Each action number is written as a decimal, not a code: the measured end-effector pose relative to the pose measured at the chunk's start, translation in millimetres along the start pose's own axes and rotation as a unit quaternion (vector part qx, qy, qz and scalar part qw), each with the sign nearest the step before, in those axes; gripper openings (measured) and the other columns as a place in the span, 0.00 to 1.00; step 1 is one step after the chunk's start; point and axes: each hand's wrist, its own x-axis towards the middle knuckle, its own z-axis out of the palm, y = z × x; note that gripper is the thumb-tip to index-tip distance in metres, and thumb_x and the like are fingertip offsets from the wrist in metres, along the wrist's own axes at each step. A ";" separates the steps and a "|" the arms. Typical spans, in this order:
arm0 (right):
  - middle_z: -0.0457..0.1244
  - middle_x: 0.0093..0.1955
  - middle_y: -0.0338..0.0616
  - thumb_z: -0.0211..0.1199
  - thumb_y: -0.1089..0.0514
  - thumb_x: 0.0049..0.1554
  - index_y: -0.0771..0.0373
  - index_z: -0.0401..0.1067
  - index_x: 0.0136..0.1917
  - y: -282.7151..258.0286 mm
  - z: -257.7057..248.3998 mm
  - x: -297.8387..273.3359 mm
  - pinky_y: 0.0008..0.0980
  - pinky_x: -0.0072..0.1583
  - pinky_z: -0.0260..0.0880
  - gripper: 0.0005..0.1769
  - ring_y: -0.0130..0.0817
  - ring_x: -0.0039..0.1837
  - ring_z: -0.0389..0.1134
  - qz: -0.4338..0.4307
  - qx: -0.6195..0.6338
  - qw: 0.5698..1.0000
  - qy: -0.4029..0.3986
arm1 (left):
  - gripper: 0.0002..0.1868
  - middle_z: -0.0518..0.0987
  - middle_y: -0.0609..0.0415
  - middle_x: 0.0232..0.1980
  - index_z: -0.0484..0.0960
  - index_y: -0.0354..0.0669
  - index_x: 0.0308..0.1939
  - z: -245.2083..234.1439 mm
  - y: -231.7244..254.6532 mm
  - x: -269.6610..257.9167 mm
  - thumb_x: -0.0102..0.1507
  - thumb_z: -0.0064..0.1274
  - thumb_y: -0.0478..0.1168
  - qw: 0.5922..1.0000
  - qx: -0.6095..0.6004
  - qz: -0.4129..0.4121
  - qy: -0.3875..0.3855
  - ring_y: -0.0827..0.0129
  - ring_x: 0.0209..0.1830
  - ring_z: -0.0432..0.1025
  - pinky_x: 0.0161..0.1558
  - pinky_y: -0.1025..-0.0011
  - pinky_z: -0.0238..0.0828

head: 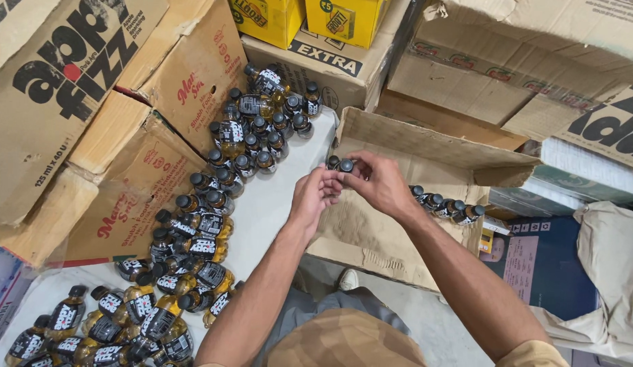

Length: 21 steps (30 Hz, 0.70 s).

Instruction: The person opens a cardboard box and arranges small bottles of apple-flavored sparkling drink inside it. They pick up bottles from a pile on the floor and place them in neat rows within the box.

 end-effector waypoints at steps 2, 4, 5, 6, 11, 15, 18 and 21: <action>0.68 0.35 0.36 0.73 0.52 0.49 0.55 0.78 0.57 13.6 -2.0 -9.2 0.28 0.45 0.70 0.22 0.25 0.39 0.68 0.016 -0.013 1.000 0.000 | 0.26 0.82 0.56 0.34 0.85 0.44 0.47 2.6 -9.3 -2.3 0.69 0.42 0.60 1.000 0.016 -0.016 -0.019 0.72 0.35 0.77 0.34 0.75 0.75; 0.68 0.35 0.36 0.73 0.51 0.49 0.54 0.78 0.57 32.2 -0.4 -13.6 0.29 0.45 0.70 0.21 0.26 0.39 0.69 0.028 -0.026 0.999 -0.002 | 0.25 0.82 0.55 0.36 0.86 0.45 0.48 4.7 -16.4 -4.4 0.69 0.43 0.59 0.998 0.030 -0.029 -0.036 0.72 0.36 0.77 0.34 0.75 0.75; 0.69 0.35 0.36 0.72 0.51 0.50 0.53 0.78 0.57 44.5 2.3 -14.2 0.31 0.46 0.71 0.21 0.28 0.39 0.70 0.032 -0.042 0.999 -0.011 | 0.24 0.82 0.57 0.37 0.85 0.46 0.49 5.6 -19.5 -5.6 0.68 0.43 0.59 0.997 0.050 -0.044 -0.045 0.74 0.37 0.77 0.35 0.76 0.74; 0.69 0.35 0.37 0.72 0.50 0.50 0.52 0.77 0.58 57.0 5.3 -15.1 0.33 0.47 0.71 0.21 0.31 0.40 0.71 0.037 -0.059 0.997 -0.021 | 0.24 0.81 0.60 0.39 0.85 0.48 0.49 6.3 -23.3 -7.4 0.68 0.43 0.59 0.994 0.069 -0.059 -0.052 0.76 0.39 0.76 0.35 0.78 0.73; 0.72 0.41 0.41 0.69 0.49 0.52 0.54 0.75 0.61 87.8 20.9 -13.7 0.43 0.53 0.73 0.23 0.40 0.48 0.75 0.051 -0.104 0.991 -0.061 | 0.27 0.72 0.48 0.65 0.73 0.52 0.65 -2.0 -54.4 -3.1 0.66 0.49 0.58 0.991 0.080 -0.100 -0.049 0.54 0.65 0.66 0.58 0.53 0.65; 0.72 0.44 0.38 0.67 0.47 0.52 0.46 0.73 0.63 124.2 39.2 2.5 0.46 0.58 0.73 0.25 0.38 0.54 0.75 0.077 -0.137 0.983 -0.094 | 0.34 0.55 0.41 0.80 0.59 0.54 0.77 -3.3 -60.6 0.1 0.69 0.45 0.57 0.988 0.074 -0.122 -0.053 0.39 0.80 0.47 0.72 0.38 0.49; 0.72 0.44 0.42 0.65 0.49 0.53 0.49 0.73 0.63 130.1 44.7 9.1 0.50 0.58 0.73 0.24 0.45 0.53 0.75 0.055 -0.139 0.985 -0.085 | 0.35 0.53 0.37 0.81 0.58 0.50 0.78 4.1 -42.5 -7.6 0.69 0.43 0.57 0.989 0.073 -0.117 -0.052 0.42 0.81 0.44 0.72 0.35 0.44; 0.72 0.45 0.38 0.64 0.47 0.53 0.43 0.72 0.64 137.5 50.5 18.4 0.48 0.59 0.73 0.24 0.40 0.54 0.75 0.046 -0.151 0.984 -0.085 | 0.37 0.53 0.37 0.81 0.55 0.47 0.79 8.0 -34.8 -9.2 0.69 0.40 0.57 0.990 0.074 -0.116 -0.044 0.45 0.82 0.44 0.72 0.36 0.44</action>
